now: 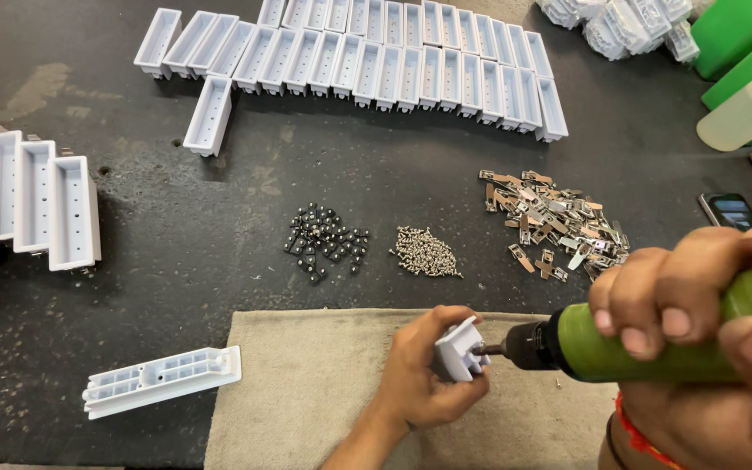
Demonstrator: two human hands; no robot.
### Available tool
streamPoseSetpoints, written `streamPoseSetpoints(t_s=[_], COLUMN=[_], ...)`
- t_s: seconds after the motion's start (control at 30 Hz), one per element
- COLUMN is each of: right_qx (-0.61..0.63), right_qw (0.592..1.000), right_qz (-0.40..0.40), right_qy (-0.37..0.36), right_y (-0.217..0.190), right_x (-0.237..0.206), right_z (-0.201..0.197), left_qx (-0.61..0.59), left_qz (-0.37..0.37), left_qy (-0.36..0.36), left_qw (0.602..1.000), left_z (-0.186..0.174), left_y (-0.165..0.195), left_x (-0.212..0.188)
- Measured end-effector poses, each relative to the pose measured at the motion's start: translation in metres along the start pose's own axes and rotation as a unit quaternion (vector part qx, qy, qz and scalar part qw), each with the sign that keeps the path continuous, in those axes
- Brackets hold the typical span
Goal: The person assembles small metal clips and screws into white plastic housings using a green cordless screwdriver. They pick up components from piles on the table, insert them into the housings, and tighten the screws. Completed units are placed aside.
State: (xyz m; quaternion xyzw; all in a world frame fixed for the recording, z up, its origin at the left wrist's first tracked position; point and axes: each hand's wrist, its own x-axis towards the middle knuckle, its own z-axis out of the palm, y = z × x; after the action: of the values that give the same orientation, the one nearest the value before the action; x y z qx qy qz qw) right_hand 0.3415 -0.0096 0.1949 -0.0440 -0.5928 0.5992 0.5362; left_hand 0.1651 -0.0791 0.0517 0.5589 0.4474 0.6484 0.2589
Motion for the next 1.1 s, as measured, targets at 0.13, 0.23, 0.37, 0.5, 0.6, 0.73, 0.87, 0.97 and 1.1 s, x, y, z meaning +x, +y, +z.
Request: streamPoseSetpoints(t_s=[0.13,0.23,0.37,0.5,0.6,0.73,0.87,0.97,1.1], right_qx=[-0.003,-0.005,-0.043,-0.046,-0.029,-0.006,-0.021,-0.054,-0.072], right_qw=[0.999,0.999,0.999,0.999,0.999,1.0,0.999,0.998,0.996], right_qz=[0.036,0.046,0.031,0.005,0.01,0.006,-0.023,-0.032,0.004], right_qy=[-0.009,-0.022,-0.011,0.006,0.01,-0.008,-0.006,0.012,0.051], right_y=[-0.007,-0.008,-0.006,-0.001,0.002,-0.003,-0.011,-0.003,0.022], right_x=[0.013,0.026,0.038,0.038,0.041,0.049,0.043,0.025,-0.012], right_z=[0.011,0.021,0.033,0.043,0.045,0.038,0.025,0.011,-0.018], left_qx=[-0.007,-0.023,-0.034,-0.064,-0.043,-0.01,0.002,0.004,-0.017], left_qz=[-0.023,-0.054,-0.084,-0.062,-0.03,-0.052,-0.035,-0.046,-0.064], left_qy=[0.006,0.004,0.003,0.038,0.042,0.037,0.028,0.021,0.023], left_qw=[1.0,0.998,0.996,0.995,0.998,0.998,0.999,0.999,0.998], left_z=[0.001,0.002,0.003,0.003,0.002,0.003,0.006,0.005,0.005], left_y=[0.002,0.002,0.0,-0.004,-0.006,-0.007,-0.008,-0.009,-0.01], left_x=[0.0,0.002,0.004,0.007,0.007,0.008,0.007,0.007,0.005])
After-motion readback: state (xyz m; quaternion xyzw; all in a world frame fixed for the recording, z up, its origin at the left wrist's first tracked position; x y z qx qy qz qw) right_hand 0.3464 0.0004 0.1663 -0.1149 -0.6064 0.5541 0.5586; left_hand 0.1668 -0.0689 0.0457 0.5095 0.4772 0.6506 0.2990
